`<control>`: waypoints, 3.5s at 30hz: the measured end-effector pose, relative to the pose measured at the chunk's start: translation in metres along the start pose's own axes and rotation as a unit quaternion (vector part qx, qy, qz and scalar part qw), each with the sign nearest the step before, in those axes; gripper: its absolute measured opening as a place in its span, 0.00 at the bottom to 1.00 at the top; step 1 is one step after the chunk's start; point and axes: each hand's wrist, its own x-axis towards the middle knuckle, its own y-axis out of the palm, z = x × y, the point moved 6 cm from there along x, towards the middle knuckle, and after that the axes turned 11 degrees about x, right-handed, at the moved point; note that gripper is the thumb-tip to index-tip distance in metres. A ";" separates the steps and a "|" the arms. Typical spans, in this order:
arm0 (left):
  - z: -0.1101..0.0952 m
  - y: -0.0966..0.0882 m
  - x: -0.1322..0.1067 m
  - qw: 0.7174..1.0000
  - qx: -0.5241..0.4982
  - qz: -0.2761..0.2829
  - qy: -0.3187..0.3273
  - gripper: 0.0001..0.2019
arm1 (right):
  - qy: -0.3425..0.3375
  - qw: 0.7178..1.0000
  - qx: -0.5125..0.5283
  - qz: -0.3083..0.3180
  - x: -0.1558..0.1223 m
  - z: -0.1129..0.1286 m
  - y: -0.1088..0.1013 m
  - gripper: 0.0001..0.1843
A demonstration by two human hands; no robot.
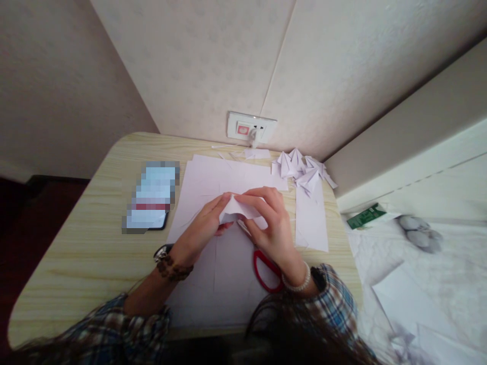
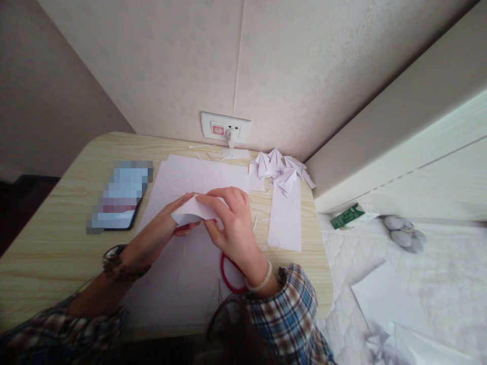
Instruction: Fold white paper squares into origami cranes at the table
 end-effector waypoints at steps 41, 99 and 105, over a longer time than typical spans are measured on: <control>-0.021 0.010 -0.013 0.981 0.112 0.069 0.140 0.22 | 0.027 0.988 0.045 -0.148 -0.011 -0.006 -0.001 0.15; -0.024 0.007 -0.015 0.992 0.017 0.012 0.124 0.20 | 0.015 0.989 -0.036 -0.145 -0.021 0.009 0.000 0.18; -0.024 0.006 -0.014 0.992 0.022 0.012 0.127 0.20 | 0.015 0.988 -0.024 -0.149 -0.018 0.013 -0.001 0.18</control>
